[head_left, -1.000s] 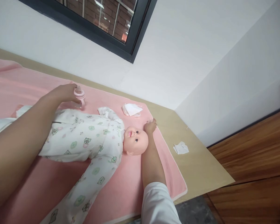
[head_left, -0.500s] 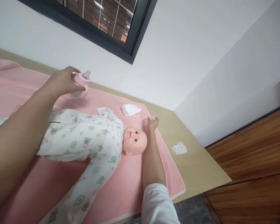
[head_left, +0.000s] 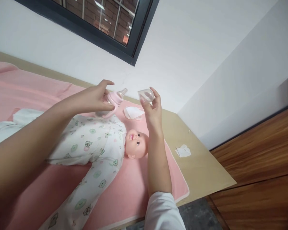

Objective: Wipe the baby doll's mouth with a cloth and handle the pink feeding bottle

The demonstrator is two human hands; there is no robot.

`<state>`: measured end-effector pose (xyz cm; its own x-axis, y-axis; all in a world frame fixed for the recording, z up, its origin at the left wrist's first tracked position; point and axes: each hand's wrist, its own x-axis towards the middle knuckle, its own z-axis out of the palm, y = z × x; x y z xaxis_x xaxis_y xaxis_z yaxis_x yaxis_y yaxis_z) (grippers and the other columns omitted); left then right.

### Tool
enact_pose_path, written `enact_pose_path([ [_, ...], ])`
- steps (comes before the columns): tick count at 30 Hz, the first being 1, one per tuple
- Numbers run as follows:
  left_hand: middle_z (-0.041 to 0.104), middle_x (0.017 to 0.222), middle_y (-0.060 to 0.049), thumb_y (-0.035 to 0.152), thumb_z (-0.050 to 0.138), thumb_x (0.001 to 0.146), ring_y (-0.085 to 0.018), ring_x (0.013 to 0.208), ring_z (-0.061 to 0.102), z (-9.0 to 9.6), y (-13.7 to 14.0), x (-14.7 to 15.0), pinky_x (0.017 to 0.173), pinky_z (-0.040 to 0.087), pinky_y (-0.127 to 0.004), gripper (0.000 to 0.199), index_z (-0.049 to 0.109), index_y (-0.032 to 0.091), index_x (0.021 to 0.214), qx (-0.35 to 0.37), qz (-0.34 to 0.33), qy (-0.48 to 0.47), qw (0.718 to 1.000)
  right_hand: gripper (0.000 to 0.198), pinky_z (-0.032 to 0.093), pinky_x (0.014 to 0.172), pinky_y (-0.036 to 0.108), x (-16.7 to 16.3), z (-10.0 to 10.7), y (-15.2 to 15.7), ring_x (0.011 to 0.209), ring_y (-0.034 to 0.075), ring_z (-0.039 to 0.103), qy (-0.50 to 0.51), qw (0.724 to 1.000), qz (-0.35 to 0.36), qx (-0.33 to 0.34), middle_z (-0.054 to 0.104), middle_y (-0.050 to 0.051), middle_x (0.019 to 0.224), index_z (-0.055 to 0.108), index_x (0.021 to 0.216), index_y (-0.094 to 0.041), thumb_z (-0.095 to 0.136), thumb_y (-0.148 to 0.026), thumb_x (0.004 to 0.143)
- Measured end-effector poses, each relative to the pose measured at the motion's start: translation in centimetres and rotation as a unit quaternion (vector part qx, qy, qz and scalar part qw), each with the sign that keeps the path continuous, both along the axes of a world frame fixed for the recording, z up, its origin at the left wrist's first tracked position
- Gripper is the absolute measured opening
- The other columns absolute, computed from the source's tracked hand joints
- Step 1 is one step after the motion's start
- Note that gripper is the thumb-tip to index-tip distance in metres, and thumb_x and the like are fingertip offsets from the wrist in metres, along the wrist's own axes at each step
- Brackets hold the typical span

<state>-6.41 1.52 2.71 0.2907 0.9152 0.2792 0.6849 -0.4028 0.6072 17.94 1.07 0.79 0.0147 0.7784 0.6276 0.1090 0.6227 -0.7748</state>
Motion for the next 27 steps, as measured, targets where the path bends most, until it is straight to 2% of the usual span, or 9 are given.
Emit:
enact_pose_path([
  [4,0.067,0.125,-0.005,0.045,0.064,0.068,-0.03,0.098,0.069,-0.3,-0.8,1.1,0.076,0.052,-0.035,0.096,0.026,0.029,0.155,-0.011,-0.046,-0.011,0.999,0.076,0.043,0.117,0.046,-2.7,0.7,-2.1,0.138,0.022,0.051,-0.015,0.999,0.033,0.024,0.049,0.004,0.145,0.035,0.148,-0.037,0.071,-0.055,0.084],
  [8,0.068,0.122,-0.008,0.045,0.064,0.067,-0.031,0.097,0.068,0.1,-1.7,1.4,0.077,0.051,-0.036,0.097,0.028,0.024,0.155,-0.013,-0.058,-0.003,0.998,0.079,0.046,0.116,0.045,-3.1,0.2,-1.9,0.136,0.022,0.052,-0.048,0.998,0.031,0.008,0.047,0.005,0.146,0.029,0.15,-0.037,0.067,-0.06,0.085],
  [12,0.067,0.125,-0.012,0.045,0.064,0.071,-0.03,0.092,0.067,0.6,-2.4,1.4,0.076,0.05,-0.036,0.098,0.024,0.022,0.157,-0.013,-0.071,-0.012,0.997,0.077,0.049,0.113,0.046,-3.1,-0.2,-1.7,0.13,0.023,0.056,-0.094,0.994,0.046,-0.041,0.048,0.006,0.146,0.032,0.148,-0.036,0.067,-0.061,0.085],
  [17,0.068,0.121,-0.012,0.048,0.07,0.07,-0.031,0.093,0.067,0.7,-2.8,1.3,0.078,0.05,-0.037,0.101,0.026,0.026,0.157,-0.002,-0.069,-0.056,0.996,0.07,0.047,0.115,0.046,-3.6,0.0,-2.4,0.129,0.022,0.057,-0.128,0.99,0.044,-0.03,0.046,0.005,0.15,0.036,0.147,-0.035,0.063,-0.062,0.088],
  [21,0.07,0.115,-0.008,0.049,0.073,0.069,-0.03,0.093,0.067,1.0,-3.0,1.2,0.081,0.051,-0.037,0.098,0.032,0.033,0.156,0.02,-0.08,-0.078,0.994,0.073,0.049,0.113,0.047,-3.6,0.3,-2.4,0.134,0.023,0.053,-0.164,0.983,0.077,-0.028,0.041,0.004,0.156,0.026,0.154,-0.037,0.052,-0.066,0.092],
  [25,0.073,0.108,-0.007,0.046,0.074,0.069,-0.028,0.089,0.068,1.3,-3.0,0.7,0.08,0.053,-0.037,0.103,0.027,0.03,0.159,0.002,-0.109,-0.105,0.988,0.071,0.051,0.111,0.05,-2.6,0.8,-2.3,0.14,0.023,0.047,-0.184,0.974,0.126,-0.032,0.027,0.0,0.165,0.014,0.158,-0.043,0.044,-0.063,0.097],
  [27,0.074,0.108,-0.007,0.045,0.076,0.066,-0.028,0.092,0.069,1.3,-2.9,0.5,0.08,0.055,-0.036,0.107,0.026,0.03,0.159,-0.016,-0.122,-0.132,0.984,0.076,0.054,0.108,0.049,-2.1,1.0,-2.5,0.139,0.023,0.049,-0.204,0.966,0.153,-0.04,0.027,-0.001,0.165,0.009,0.159,-0.045,0.049,-0.061,0.095],
])
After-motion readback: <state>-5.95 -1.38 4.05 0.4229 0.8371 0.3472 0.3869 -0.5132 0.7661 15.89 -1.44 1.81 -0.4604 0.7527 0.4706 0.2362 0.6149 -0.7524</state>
